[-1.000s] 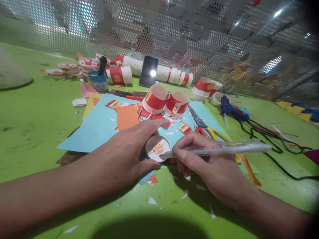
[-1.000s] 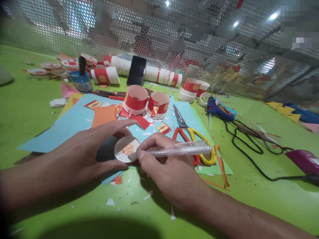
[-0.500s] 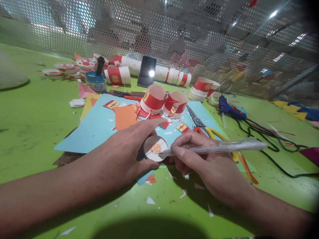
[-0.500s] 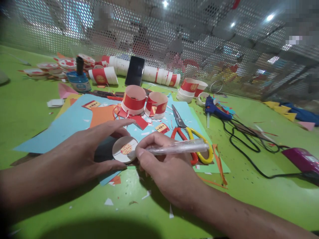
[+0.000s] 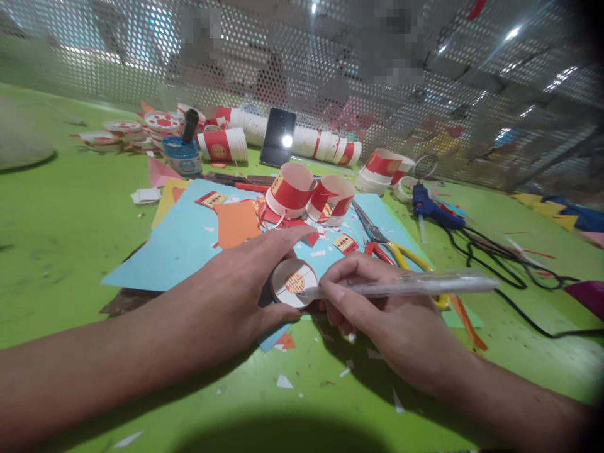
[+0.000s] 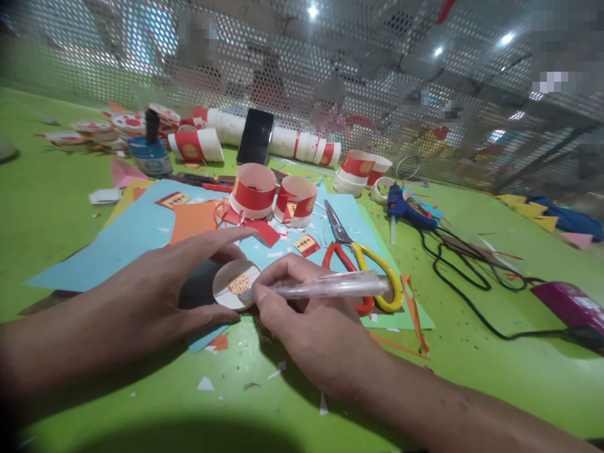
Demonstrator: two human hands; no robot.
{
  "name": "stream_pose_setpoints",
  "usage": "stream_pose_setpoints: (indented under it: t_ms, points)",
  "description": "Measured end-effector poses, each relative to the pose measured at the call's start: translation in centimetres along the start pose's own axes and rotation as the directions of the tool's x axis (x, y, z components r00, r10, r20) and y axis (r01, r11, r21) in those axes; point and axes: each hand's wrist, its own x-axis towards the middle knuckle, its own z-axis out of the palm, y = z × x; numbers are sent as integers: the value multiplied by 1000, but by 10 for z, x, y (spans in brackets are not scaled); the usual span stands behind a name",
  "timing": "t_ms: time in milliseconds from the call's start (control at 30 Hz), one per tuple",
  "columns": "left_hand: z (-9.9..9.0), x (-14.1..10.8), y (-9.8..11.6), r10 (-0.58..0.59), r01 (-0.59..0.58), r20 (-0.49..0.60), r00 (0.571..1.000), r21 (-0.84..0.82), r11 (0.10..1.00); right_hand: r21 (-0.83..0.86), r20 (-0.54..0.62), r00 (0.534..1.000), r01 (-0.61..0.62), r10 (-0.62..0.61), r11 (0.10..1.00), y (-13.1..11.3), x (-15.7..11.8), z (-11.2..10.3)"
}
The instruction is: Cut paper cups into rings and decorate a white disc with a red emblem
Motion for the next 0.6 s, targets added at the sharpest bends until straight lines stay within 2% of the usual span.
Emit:
stream_pose_setpoints:
  t_ms: [300, 600]
  points:
    - [0, 0, -1, 7, -7, 6, 1000, 20, 1000, 0, -2, 1000, -15, 15, 1000, 0, -2, 0]
    - [-2, 0, 1, -10, 10, 30, 999, 12, 1000, -71, -44, 998, 36, -39, 997, -1, 0, 3]
